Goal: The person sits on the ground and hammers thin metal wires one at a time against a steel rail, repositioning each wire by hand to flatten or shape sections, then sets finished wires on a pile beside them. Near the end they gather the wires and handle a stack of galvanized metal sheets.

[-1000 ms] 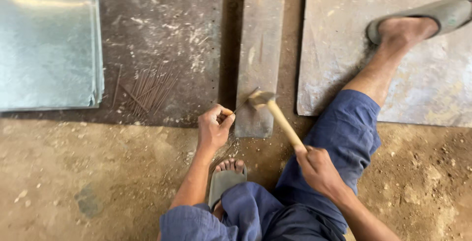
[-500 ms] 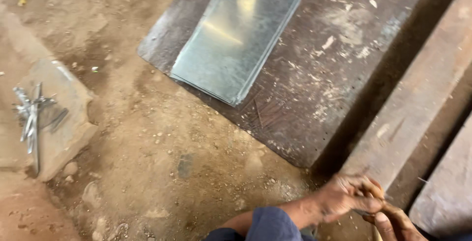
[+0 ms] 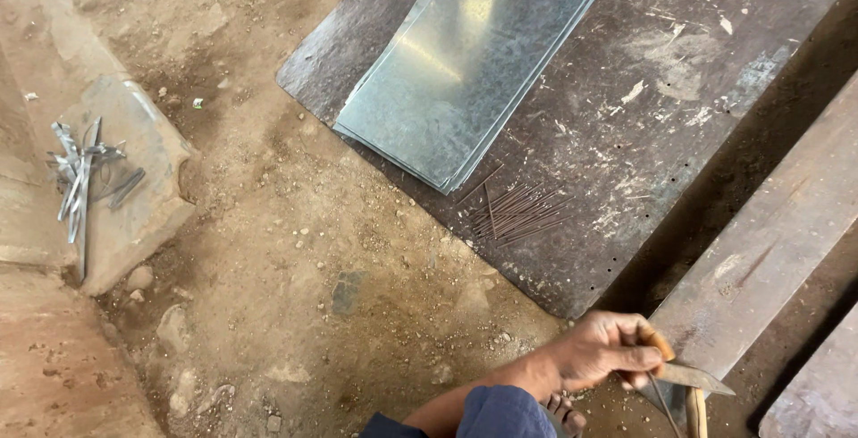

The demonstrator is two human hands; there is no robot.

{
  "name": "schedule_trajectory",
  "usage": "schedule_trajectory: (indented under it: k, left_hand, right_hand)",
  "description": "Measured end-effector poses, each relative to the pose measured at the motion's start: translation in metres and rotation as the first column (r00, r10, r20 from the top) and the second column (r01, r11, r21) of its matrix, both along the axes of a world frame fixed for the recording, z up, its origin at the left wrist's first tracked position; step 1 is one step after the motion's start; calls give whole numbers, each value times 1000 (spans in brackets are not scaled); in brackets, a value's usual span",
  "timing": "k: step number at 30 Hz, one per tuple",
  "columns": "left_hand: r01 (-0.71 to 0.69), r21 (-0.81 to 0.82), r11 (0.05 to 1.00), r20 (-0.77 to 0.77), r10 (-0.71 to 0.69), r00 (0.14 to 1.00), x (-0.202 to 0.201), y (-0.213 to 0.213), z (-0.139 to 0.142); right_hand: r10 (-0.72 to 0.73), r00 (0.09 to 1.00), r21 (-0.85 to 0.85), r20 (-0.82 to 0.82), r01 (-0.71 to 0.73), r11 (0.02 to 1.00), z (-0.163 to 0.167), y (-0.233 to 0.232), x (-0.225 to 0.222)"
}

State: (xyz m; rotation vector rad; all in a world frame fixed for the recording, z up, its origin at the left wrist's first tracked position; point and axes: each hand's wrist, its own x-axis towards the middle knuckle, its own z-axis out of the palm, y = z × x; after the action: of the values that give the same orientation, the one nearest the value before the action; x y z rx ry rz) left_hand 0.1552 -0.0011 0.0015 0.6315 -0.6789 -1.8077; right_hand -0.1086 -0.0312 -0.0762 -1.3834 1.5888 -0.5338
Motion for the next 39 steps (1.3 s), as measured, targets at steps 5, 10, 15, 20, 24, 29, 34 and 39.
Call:
schedule_trajectory:
  k: [5,10,15,20,24,29,34,39]
  left_hand:
    - [303,54,951,778,-231,584,10,5,0]
    - [342,-162,925,806,-76,588,-22,15,-6]
    - [-19,-86,996,843,83,532,-24,-4,-10]
    - [-97,-179,979,936,200,289,-21,-36,-26]
    - [-115,-144,983,928,175,328,-30,-41,-40]
    - [-109,-200,974,936,223,273,-36,-40,-44]
    - [-120,-168,978,936,197,293,-35,-41,-44]
    - [-115,-227,967,925,251,284,-37,-37,-45]
  right_hand:
    - [90,990,-82,-111,-99,992,45,-18,16]
    - [211,961,-156,-178,-239,958,89,-5,-59]
    - [-55,991,-201,122,79,976,75,39,-63]
    - [-38,985,463,170,-45,885,83,90,-52]
    - [53,999,277,4,-52,959,98,104,-47]
    - [54,992,-155,-110,-71,985,137,78,-43]
    - [114,983,-255,-144,-148,956,140,38,-30]
    - [76,970,-172,-232,-118,978,125,46,-33]
